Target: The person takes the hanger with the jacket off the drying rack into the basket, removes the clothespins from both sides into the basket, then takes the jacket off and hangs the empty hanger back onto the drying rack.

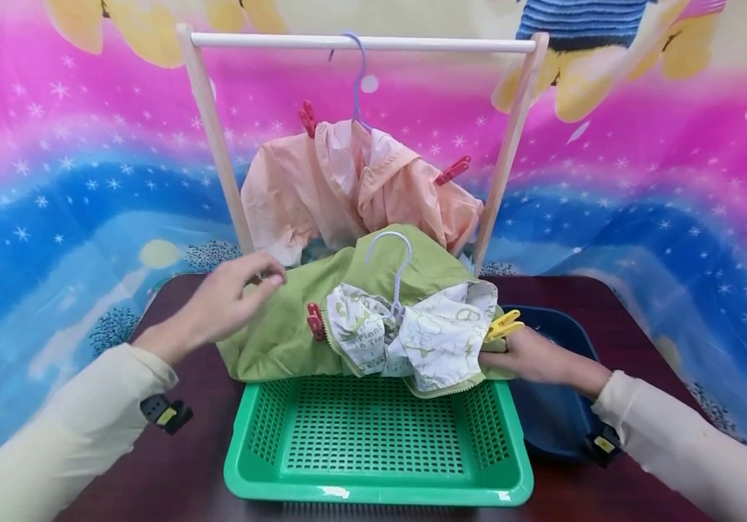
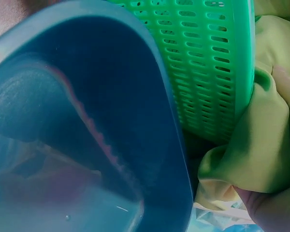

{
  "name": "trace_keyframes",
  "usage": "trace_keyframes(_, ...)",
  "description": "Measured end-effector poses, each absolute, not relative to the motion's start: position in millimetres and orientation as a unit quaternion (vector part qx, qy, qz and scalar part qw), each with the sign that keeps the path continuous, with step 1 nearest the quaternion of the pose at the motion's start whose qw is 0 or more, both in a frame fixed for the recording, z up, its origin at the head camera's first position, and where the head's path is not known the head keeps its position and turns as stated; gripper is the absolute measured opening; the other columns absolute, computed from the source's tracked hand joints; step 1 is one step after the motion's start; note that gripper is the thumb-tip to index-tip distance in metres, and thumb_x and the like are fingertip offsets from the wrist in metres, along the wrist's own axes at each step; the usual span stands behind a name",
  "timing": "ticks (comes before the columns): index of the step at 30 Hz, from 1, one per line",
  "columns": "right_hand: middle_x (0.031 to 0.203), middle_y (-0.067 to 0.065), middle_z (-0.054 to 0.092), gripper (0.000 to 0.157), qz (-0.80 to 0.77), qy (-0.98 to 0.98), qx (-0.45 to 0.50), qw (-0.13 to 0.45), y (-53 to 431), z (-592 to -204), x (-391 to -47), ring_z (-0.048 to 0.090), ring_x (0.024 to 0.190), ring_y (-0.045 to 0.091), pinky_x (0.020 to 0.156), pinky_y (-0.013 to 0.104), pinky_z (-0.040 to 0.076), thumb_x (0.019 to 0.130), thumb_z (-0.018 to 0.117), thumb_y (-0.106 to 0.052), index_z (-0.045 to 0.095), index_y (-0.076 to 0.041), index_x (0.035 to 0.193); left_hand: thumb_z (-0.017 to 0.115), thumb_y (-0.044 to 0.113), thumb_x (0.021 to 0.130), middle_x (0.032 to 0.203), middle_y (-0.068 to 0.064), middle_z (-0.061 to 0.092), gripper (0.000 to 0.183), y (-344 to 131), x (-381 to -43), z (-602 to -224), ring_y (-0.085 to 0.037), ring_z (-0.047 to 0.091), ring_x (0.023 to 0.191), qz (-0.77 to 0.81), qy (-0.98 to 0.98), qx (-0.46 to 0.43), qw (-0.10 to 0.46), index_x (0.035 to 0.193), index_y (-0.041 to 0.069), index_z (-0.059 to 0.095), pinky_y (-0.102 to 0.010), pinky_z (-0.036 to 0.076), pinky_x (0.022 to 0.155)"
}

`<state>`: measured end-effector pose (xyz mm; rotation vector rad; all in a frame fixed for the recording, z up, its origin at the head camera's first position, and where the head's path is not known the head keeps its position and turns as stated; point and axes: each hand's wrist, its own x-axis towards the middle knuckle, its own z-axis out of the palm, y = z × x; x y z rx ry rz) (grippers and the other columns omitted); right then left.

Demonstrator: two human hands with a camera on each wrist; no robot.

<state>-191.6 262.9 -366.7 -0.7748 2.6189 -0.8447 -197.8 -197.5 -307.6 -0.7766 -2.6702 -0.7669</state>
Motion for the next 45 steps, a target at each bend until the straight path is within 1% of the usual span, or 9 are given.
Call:
trace_keyframes(6,0.069,-0.006,0.056,0.013,-0.308,0.900,-0.280,0.133,266,-373,-198,0.047,0.056,0.002,0.059,0.024,0.045,0.100,0.061,-0.014,0.068,-0.009,0.091,0.062,0.023,0.099,0.097,0.006,0.070,0.012,-187,-176,-345,-0.009,0.064,0.091,-0.249,-0.899,-0.343,0.112,0.105,0.016,0.069,-0.036,0.056,0.082)
trace_keyframes(11,0.074,-0.003,0.060,0.014,-0.323,0.894,-0.284,0.124,269,-374,-201,0.050,0.059,0.003,0.061,0.025,0.047,0.099,0.062,-0.010,0.069,-0.005,0.110,0.069,0.021,0.094,0.096,0.008,0.071,0.007,-182,-164,-377,-0.010,0.066,0.090,-0.232,-0.898,-0.340,0.158,0.101,0.020,0.070,-0.037,0.055,0.079)
trace_keyframes(17,0.074,-0.003,0.058,0.009,-0.328,0.893,-0.287,0.114,266,-372,-207,0.050,0.059,0.003,0.062,0.025,0.046,0.098,0.063,-0.009,0.069,-0.006,0.104,0.070,0.012,0.094,0.094,0.002,0.073,0.008,-178,-157,-401,-0.015,0.068,0.086,-0.243,-0.892,-0.307,0.225,0.102,0.013,0.071,-0.042,0.055,0.078)
trace_keyframes(21,0.068,-0.004,0.054,0.010,-0.330,0.891,-0.289,0.116,263,-372,-212,0.047,0.056,0.002,0.059,0.024,0.045,0.098,0.064,-0.010,0.066,-0.007,0.088,0.067,0.009,0.095,0.097,-0.005,0.075,0.014,-177,-155,-410,-0.022,0.071,0.089,-0.245,-0.895,-0.288,0.238,0.108,0.008,0.071,-0.045,0.057,0.079)
trace_keyframes(26,0.066,-0.006,0.052,0.016,-0.333,0.890,-0.289,0.112,261,-374,-214,0.046,0.055,0.003,0.059,0.024,0.045,0.098,0.064,-0.009,0.064,-0.009,0.082,0.067,0.008,0.095,0.089,-0.002,0.072,0.007,-174,-155,-414,-0.017,0.069,0.082,-0.248,-0.897,-0.270,0.246,0.102,0.011,0.069,-0.040,0.055,0.073)
trace_keyframes(31,0.065,-0.006,0.051,0.010,-0.309,0.908,-0.265,0.097,263,-370,-204,0.045,0.055,0.004,0.059,0.025,0.043,0.097,0.067,-0.016,0.068,-0.012,0.088,0.069,0.007,0.094,0.092,-0.003,0.074,0.010,-172,-157,-416,-0.020,0.071,0.086,-0.236,-0.896,-0.264,0.269,0.103,0.011,0.072,-0.041,0.057,0.076)
trace_keyframes(35,0.065,-0.006,0.054,0.011,-0.299,0.914,-0.264,0.071,264,-366,-193,0.046,0.055,0.003,0.056,0.024,0.042,0.094,0.072,-0.023,0.073,-0.016,0.102,0.066,0.007,0.095,0.110,-0.010,0.076,0.024,-173,-155,-416,-0.029,0.072,0.102,-0.231,-0.900,-0.257,0.264,0.118,0.008,0.071,-0.050,0.056,0.089)
trace_keyframes(42,0.061,-0.011,0.049,0.004,-0.269,0.921,-0.279,0.039,266,-364,-182,0.040,0.051,0.001,0.051,0.022,0.039,0.094,0.073,-0.025,0.073,-0.021,0.094,0.058,0.010,0.101,0.116,-0.010,0.074,0.024,-173,-155,-412,-0.029,0.071,0.107,-0.227,-0.911,-0.247,0.241,0.124,0.008,0.067,-0.051,0.055,0.090)
trace_keyframes(45,0.058,-0.012,0.041,0.014,-0.246,0.928,-0.277,0.026,266,-363,-179,0.036,0.049,0.001,0.051,0.022,0.037,0.095,0.072,-0.030,0.068,-0.022,0.084,0.053,0.013,0.104,0.118,-0.010,0.073,0.025,-171,-155,-411,-0.029,0.070,0.109,-0.229,-0.916,-0.232,0.234,0.125,0.008,0.065,-0.052,0.054,0.090)
